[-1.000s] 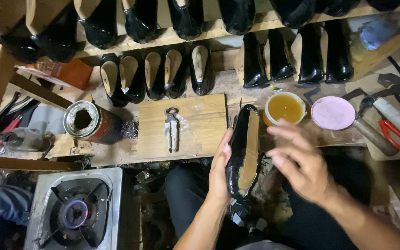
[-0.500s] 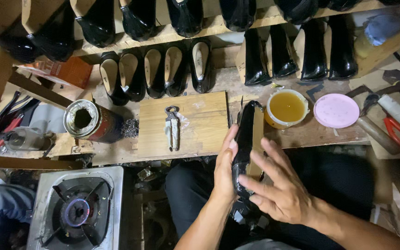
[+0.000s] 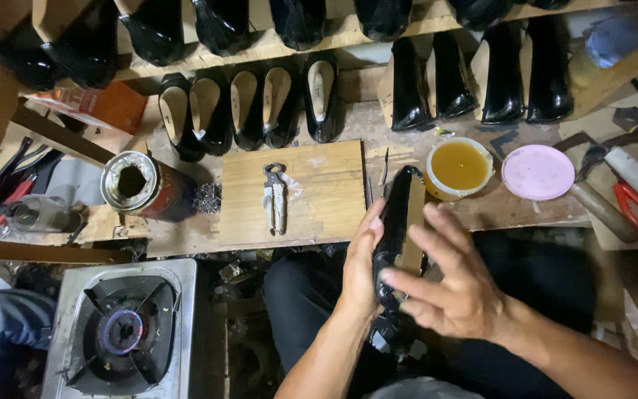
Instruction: The person repeatedly applies a liquid from a small container to the heel and sole of a black high-heeled shoe using their fingers, then places the shoe back on a shelf. The person repeats this process for multiple shoes in a workshop setting.
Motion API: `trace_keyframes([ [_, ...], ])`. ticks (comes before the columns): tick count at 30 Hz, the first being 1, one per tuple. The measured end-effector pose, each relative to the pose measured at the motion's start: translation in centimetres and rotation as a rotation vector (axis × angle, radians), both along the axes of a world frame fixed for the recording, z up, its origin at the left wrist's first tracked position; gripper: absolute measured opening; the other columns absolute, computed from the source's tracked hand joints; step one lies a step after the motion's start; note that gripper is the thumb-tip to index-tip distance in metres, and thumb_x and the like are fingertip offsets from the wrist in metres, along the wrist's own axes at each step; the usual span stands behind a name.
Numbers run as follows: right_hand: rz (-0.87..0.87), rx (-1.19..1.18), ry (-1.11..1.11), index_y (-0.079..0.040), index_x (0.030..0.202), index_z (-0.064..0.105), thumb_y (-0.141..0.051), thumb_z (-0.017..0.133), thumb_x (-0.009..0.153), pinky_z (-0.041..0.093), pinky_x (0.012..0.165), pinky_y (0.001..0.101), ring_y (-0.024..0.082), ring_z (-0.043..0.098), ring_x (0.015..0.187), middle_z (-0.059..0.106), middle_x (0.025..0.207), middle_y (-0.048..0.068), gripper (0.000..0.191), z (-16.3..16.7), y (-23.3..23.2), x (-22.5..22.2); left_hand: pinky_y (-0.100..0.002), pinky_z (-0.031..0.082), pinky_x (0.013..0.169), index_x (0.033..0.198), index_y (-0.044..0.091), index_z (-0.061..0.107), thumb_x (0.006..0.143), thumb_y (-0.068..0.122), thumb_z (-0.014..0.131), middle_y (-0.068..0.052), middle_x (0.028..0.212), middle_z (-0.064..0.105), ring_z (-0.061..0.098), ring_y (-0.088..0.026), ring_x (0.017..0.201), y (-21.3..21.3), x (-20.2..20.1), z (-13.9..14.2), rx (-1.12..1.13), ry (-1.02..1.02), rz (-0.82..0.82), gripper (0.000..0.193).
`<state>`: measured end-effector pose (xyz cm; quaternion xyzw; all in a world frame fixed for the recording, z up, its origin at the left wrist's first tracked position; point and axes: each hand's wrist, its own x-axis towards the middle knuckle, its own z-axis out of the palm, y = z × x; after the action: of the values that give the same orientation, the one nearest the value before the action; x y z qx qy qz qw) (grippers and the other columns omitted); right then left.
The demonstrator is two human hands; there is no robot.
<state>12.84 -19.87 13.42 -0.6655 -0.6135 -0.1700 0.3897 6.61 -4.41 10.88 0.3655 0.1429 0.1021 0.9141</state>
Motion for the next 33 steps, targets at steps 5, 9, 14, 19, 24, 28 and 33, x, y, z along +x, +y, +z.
trace_keyframes([
  [5, 0.05, 0.02, -0.045, -0.025, 0.122, 0.075, -0.044, 0.058, 0.105, 0.02, 0.131, 0.0603, 0.034, 0.023, 0.158, 0.032, 0.164, 0.007, 0.031, 0.3, -0.1, 0.3, -0.037, 0.045, 0.111, 0.155, 0.0, 0.037, 0.101, 0.026, 0.042, -0.019, 0.147, 0.055, 0.058, -0.026, 0.131, -0.1, -0.1, 0.2, -0.112, 0.034, -0.007, 0.06],
  [9, 0.073, 0.008, -0.046, -0.028, 0.125, 0.074, -0.049, 0.056, 0.104, 0.018, 0.13, 0.061, 0.033, 0.019, 0.159, 0.027, 0.167, 0.005, 0.035, 0.2, 0.0, 0.4, -0.038, 0.045, 0.111, 0.157, 0.0, 0.037, 0.102, 0.027, 0.041, -0.02, 0.148, 0.054, 0.056, -0.027, 0.131, -0.2, -0.2, 0.1, -0.114, 0.059, -0.037, 0.061],
  [14, 0.128, 0.049, -0.082, -0.03, 0.126, 0.073, -0.051, 0.057, 0.103, 0.017, 0.129, 0.0616, 0.03, 0.018, 0.159, 0.027, 0.168, 0.002, 0.035, -0.3, 0.4, 0.8, -0.042, 0.047, 0.11, 0.158, 0.004, 0.034, 0.104, 0.032, 0.038, -0.022, 0.15, 0.05, 0.055, -0.031, 0.131, -0.1, -0.8, 0.0, -0.286, -0.028, -0.109, 0.061],
  [19, 0.184, -0.012, -0.099, -0.029, 0.123, 0.074, -0.049, 0.066, 0.102, 0.02, 0.128, 0.0632, 0.032, 0.02, 0.157, 0.029, 0.163, 0.004, 0.031, 0.0, -0.1, 0.8, -0.042, 0.048, 0.109, 0.159, 0.005, 0.034, 0.104, 0.031, 0.039, -0.021, 0.15, 0.05, 0.056, -0.031, 0.131, 0.0, -1.1, 0.0, -0.295, 0.012, -0.134, 0.061],
  [24, 0.147, 0.013, -0.118, -0.028, 0.123, 0.074, -0.044, 0.07, 0.095, 0.025, 0.125, 0.0637, 0.033, 0.025, 0.154, 0.034, 0.16, 0.003, 0.032, 0.5, -1.2, 0.0, -0.04, 0.047, 0.11, 0.158, 0.003, 0.034, 0.104, 0.03, 0.039, -0.019, 0.15, 0.051, 0.056, -0.029, 0.132, 0.3, -1.3, 0.2, -0.263, 0.036, -0.089, 0.06],
  [28, 0.103, -0.028, -0.073, -0.028, 0.124, 0.076, -0.043, 0.072, 0.097, 0.025, 0.126, 0.0628, 0.036, 0.024, 0.154, 0.032, 0.159, 0.007, 0.031, 0.4, -1.1, -0.3, -0.04, 0.046, 0.111, 0.157, 0.0, 0.034, 0.104, 0.029, 0.039, -0.022, 0.15, 0.051, 0.056, -0.03, 0.132, -0.2, -1.3, 0.3, -0.182, 0.016, -0.079, 0.061],
  [33, 0.163, -0.005, -0.073, -0.026, 0.12, 0.076, -0.038, 0.072, 0.095, 0.026, 0.125, 0.063, 0.035, 0.028, 0.153, 0.034, 0.16, 0.005, 0.028, 0.8, -1.6, -0.8, -0.039, 0.035, 0.119, 0.154, -0.002, 0.04, 0.102, 0.026, 0.04, -0.022, 0.158, 0.044, 0.044, -0.03, 0.145, 0.0, -1.4, 0.6, 0.135, -0.007, 0.008, 0.059],
])
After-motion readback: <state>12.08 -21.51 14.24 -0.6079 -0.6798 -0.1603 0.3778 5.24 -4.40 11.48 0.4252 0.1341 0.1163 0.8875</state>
